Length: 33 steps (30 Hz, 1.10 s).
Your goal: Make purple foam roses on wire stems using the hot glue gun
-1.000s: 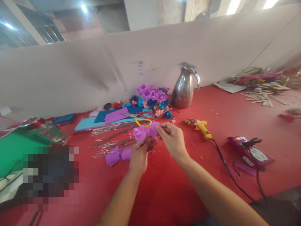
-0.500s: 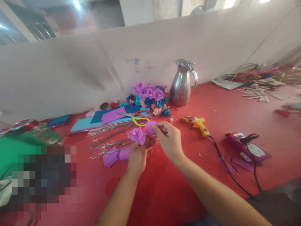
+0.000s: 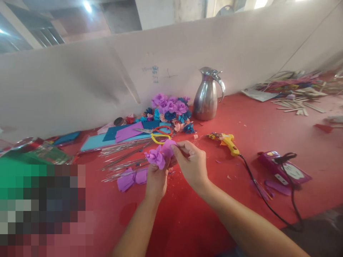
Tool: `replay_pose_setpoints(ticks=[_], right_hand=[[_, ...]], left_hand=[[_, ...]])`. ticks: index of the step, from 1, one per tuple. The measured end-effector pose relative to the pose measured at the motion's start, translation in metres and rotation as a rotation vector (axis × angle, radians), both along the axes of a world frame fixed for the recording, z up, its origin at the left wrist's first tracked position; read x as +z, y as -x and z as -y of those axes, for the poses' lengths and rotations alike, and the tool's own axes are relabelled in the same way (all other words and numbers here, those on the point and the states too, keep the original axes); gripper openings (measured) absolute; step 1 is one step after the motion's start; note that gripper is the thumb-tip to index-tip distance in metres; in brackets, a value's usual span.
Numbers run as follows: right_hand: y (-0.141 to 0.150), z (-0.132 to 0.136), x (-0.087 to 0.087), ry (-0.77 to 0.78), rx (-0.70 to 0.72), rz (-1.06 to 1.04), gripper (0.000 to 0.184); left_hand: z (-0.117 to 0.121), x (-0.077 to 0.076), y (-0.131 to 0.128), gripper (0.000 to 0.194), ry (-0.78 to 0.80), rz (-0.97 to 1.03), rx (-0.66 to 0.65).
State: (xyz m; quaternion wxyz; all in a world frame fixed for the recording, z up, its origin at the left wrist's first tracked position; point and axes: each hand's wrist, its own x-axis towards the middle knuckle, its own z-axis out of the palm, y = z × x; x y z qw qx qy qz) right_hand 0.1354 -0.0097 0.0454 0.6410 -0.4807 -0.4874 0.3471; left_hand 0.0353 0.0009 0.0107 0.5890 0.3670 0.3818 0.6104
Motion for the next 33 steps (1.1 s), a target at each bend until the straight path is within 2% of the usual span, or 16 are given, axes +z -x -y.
replay_pose_setpoints(ticks=[6, 12, 23, 28, 33], right_hand=[[0.0025, 0.0011, -0.0051, -0.005, 0.004, 0.045, 0.015], [0.0040, 0.0038, -0.0026, -0.051, -0.025, 0.101, 0.014], [0.0098, 0.0038, -0.0061, 0.030, 0.095, -0.089, 0.018], [0.0106, 0.0042, -0.0084, 0.023, 0.095, -0.031, 0.018], [0.0087, 0.0063, -0.0051, 0.018, 0.110, 0.053, 0.022]], left_hand=[[0.0018, 0.0045, -0.0022, 0.027, -0.003, -0.060, -0.027], [0.0028, 0.0039, -0.0019, 0.025, -0.048, -0.114, -0.046], [0.0034, 0.0031, 0.0000, 0.020, -0.028, -0.071, -0.023], [0.0021, 0.0014, 0.0025, 0.023, -0.020, -0.047, 0.013], [0.0008, -0.0012, 0.0053, 0.016, -0.039, -0.107, 0.026]])
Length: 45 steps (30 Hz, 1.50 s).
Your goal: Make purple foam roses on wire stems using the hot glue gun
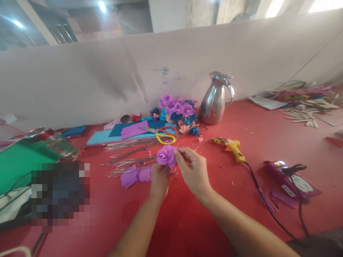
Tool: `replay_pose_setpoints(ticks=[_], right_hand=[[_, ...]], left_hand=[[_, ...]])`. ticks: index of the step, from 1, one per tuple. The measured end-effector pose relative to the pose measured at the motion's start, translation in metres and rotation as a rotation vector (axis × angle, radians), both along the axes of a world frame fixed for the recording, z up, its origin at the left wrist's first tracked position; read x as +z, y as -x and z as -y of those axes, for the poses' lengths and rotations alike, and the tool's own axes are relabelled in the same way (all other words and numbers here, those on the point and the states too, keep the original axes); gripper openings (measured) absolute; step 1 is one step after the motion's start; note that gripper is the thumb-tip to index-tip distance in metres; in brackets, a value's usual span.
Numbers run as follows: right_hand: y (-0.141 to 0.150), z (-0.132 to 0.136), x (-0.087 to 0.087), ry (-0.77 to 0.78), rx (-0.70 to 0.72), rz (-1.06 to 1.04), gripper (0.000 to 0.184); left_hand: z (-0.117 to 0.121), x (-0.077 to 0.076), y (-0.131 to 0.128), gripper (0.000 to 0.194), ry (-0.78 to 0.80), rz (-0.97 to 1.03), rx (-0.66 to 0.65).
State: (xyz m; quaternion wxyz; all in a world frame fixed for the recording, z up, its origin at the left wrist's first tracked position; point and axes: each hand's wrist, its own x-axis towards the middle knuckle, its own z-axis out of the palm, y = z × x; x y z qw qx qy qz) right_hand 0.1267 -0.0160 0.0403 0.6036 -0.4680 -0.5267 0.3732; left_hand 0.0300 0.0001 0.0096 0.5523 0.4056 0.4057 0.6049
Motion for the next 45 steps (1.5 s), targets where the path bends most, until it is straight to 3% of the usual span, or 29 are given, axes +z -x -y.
replay_pose_setpoints(ticks=[4, 12, 24, 30, 38, 42, 45], right_hand=[[-0.002, 0.001, 0.004, -0.013, -0.006, 0.057, 0.025], [-0.005, -0.003, 0.004, 0.003, 0.035, -0.018, 0.028], [-0.012, -0.010, 0.006, 0.127, 0.272, -0.286, 0.023], [-0.015, -0.016, 0.006, 0.195, 0.402, -0.286, 0.016], [-0.018, -0.018, 0.004, 0.160, 0.389, -0.161, 0.016], [-0.021, -0.020, 0.000, 0.017, 0.281, 0.051, 0.007], [-0.024, -0.022, 0.000, -0.068, 0.200, 0.231, 0.009]], left_hand=[[-0.001, -0.004, 0.003, 0.011, -0.036, -0.091, -0.006], [-0.004, -0.008, 0.006, 0.013, -0.076, -0.177, -0.012], [-0.008, -0.013, 0.015, 0.018, -0.084, -0.327, -0.089], [-0.010, -0.008, 0.018, 0.018, -0.112, -0.362, -0.135], [-0.009, -0.005, 0.020, 0.014, -0.115, -0.342, -0.162], [-0.008, -0.005, 0.020, 0.014, -0.118, -0.313, -0.183], [-0.009, -0.007, 0.020, 0.014, -0.095, -0.315, -0.175]])
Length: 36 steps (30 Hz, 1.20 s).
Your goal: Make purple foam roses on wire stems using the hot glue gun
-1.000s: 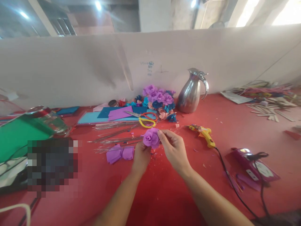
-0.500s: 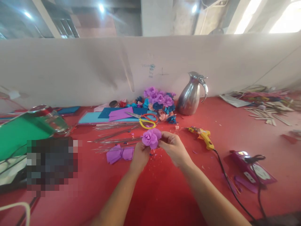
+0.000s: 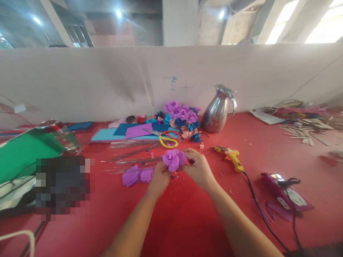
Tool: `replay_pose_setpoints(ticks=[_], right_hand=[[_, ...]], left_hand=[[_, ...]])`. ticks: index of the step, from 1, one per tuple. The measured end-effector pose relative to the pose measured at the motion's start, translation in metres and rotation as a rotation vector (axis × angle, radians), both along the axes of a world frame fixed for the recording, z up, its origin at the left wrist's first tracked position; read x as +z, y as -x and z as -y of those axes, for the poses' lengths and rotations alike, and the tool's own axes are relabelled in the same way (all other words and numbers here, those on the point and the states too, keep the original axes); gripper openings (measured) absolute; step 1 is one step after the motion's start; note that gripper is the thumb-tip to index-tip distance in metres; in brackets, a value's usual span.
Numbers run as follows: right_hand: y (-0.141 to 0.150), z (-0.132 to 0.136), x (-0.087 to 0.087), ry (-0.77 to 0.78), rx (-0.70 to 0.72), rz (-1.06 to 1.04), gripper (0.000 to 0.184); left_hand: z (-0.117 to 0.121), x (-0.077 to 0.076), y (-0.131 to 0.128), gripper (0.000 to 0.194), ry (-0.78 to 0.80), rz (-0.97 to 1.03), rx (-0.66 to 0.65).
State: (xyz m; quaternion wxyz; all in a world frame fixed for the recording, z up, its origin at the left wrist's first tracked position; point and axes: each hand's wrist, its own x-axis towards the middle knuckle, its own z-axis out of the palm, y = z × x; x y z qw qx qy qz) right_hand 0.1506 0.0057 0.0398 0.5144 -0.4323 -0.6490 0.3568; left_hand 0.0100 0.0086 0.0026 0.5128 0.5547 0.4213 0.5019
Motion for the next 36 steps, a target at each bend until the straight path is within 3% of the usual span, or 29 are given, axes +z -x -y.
replay_pose_setpoints(ticks=[7, 15, 19, 23, 27, 31, 36], right_hand=[[-0.001, 0.002, 0.005, -0.071, -0.004, 0.130, 0.014], [-0.001, 0.003, 0.005, -0.069, 0.038, 0.092, 0.013], [-0.002, 0.006, 0.007, -0.004, 0.085, -0.034, 0.015], [-0.002, 0.008, 0.012, 0.181, 0.160, -0.311, 0.023], [-0.001, 0.006, 0.010, 0.266, 0.049, -0.436, 0.022], [0.002, 0.003, 0.000, 0.304, 0.060, -0.359, 0.024], [0.006, 0.002, -0.012, 0.234, 0.063, -0.250, 0.026]], left_hand=[[0.000, -0.003, 0.000, 0.015, 0.023, 0.039, -0.051], [0.000, -0.002, 0.000, 0.015, 0.058, 0.075, 0.031], [0.001, 0.004, 0.000, 0.022, 0.073, 0.061, 0.016], [0.001, 0.007, -0.001, 0.026, 0.085, 0.080, -0.016], [0.001, 0.008, -0.002, 0.028, 0.116, 0.124, -0.024], [0.003, 0.011, -0.001, 0.030, 0.160, 0.211, -0.056], [0.005, 0.013, -0.004, 0.033, 0.274, 0.317, -0.102]])
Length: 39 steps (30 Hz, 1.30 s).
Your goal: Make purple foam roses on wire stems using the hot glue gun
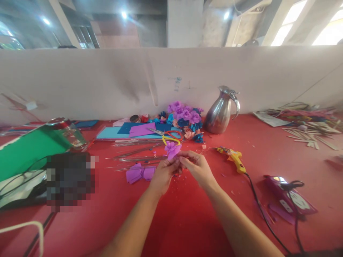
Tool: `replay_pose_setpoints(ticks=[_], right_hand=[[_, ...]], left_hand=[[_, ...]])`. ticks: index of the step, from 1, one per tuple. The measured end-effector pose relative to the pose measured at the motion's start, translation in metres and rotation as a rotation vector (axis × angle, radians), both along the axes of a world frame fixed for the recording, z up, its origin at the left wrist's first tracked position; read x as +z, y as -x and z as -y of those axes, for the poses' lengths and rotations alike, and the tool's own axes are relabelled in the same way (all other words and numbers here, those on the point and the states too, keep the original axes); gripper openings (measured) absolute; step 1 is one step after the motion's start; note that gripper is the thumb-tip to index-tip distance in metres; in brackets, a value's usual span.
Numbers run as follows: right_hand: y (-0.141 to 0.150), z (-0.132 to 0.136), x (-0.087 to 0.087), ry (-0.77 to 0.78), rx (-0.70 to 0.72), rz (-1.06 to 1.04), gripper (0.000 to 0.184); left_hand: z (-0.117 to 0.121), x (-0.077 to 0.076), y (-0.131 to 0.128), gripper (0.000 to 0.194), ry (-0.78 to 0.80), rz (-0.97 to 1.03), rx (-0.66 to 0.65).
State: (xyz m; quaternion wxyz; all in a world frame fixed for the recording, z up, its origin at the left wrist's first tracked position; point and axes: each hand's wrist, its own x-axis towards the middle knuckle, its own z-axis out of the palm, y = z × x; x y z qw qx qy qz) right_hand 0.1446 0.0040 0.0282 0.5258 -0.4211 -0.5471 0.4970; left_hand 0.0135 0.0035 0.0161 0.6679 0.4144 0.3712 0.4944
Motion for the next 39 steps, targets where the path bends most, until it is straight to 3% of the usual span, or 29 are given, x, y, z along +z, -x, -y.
replay_pose_setpoints(ticks=[7, 11, 18, 23, 30, 39], right_hand=[[0.001, 0.000, 0.000, -0.080, -0.072, 0.143, 0.017], [0.002, 0.001, 0.000, -0.113, -0.038, 0.190, 0.015], [0.006, 0.005, 0.004, -0.086, -0.005, 0.083, 0.006], [0.006, 0.006, 0.000, -0.068, -0.009, 0.079, 0.011], [0.002, 0.004, -0.010, -0.034, 0.022, 0.072, 0.009], [0.003, 0.003, -0.020, 0.038, -0.021, -0.037, 0.020]], left_hand=[[0.001, -0.003, -0.004, 0.036, 0.005, -0.023, -0.005], [0.003, -0.004, -0.004, 0.033, -0.031, -0.088, 0.008], [0.004, -0.005, -0.003, 0.031, -0.112, -0.174, 0.031], [0.005, -0.007, -0.004, 0.028, -0.149, -0.250, 0.053], [0.007, -0.013, -0.007, 0.013, -0.172, -0.194, 0.049], [0.011, -0.011, -0.014, 0.013, -0.143, -0.109, 0.012]])
